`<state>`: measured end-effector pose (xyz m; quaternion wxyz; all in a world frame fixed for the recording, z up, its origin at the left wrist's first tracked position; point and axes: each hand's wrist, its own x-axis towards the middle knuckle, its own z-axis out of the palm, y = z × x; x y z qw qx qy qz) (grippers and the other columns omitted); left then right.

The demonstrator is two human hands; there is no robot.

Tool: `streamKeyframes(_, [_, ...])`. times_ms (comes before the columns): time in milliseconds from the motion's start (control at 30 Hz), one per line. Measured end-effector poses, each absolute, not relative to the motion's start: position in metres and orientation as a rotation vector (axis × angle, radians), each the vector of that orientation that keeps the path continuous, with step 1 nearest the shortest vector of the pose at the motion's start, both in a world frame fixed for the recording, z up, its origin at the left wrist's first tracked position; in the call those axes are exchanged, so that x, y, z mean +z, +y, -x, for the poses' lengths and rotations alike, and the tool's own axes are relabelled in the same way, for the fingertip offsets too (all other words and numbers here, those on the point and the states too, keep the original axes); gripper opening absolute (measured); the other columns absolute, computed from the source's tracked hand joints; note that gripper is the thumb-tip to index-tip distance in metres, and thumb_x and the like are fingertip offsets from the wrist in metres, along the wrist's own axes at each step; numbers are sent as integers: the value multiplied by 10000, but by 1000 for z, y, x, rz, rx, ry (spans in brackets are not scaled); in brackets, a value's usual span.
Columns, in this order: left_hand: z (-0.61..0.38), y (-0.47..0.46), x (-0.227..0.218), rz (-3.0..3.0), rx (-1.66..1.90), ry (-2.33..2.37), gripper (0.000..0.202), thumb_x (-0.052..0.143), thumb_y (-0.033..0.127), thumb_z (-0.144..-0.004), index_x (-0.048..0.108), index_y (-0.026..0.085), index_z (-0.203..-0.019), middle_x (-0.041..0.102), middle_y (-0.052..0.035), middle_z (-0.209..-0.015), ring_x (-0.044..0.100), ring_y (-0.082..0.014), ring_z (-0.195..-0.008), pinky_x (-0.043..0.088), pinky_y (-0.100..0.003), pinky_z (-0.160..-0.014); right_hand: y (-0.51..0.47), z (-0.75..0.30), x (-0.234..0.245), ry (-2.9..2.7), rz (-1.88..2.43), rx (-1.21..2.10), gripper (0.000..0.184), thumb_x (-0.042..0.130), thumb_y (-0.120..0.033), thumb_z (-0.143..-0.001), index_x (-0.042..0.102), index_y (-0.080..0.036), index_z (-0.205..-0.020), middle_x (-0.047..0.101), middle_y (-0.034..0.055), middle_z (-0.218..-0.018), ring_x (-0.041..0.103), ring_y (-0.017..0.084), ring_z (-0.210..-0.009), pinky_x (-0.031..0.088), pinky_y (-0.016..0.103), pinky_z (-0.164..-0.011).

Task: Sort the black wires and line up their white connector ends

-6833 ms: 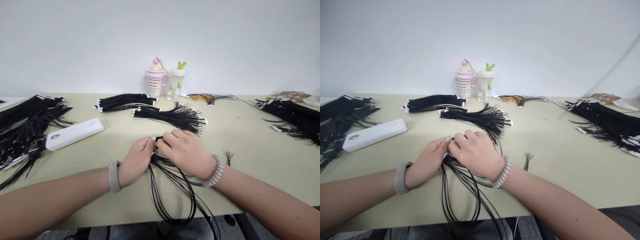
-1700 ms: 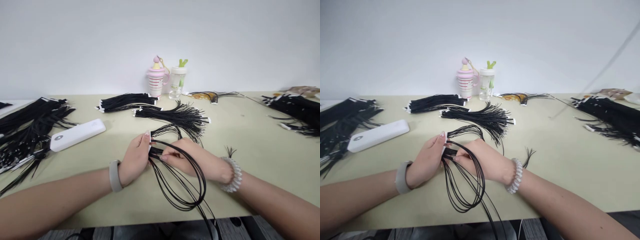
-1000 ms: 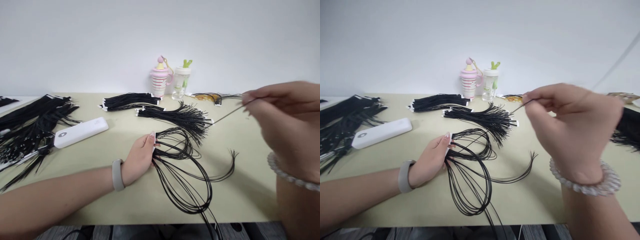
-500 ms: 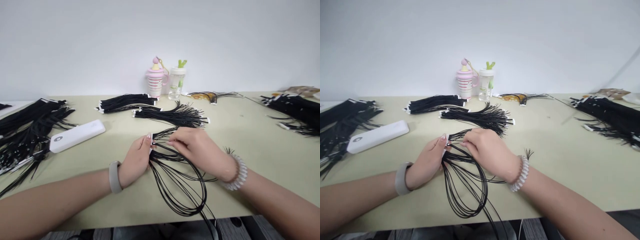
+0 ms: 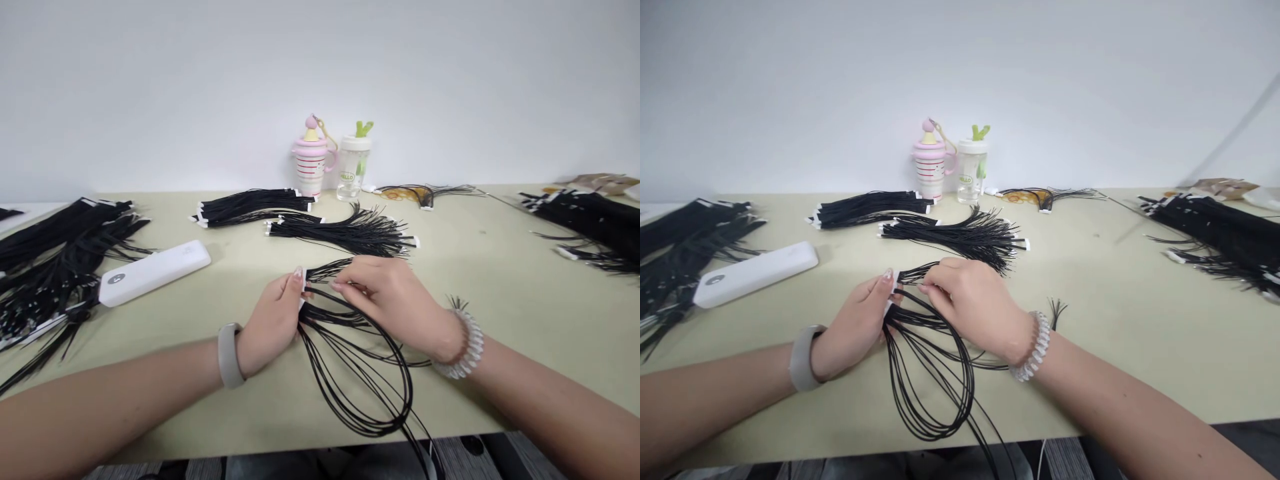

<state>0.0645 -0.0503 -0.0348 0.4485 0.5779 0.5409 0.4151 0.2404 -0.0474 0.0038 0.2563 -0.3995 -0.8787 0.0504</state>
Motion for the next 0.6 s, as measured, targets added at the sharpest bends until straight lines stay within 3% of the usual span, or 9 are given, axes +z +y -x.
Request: streamKeyframes(600, [-65,-50,-34,-1496,1037,1334,385,392,503,-825,496,169,-666,481,22,-548,444,-110,-452,388,-236,-434,-49,-243,4,-2489,1054,-160,299,350,-255,-911,609,-144,-809,524,25,-700,463,96,-638,308,224,-578])
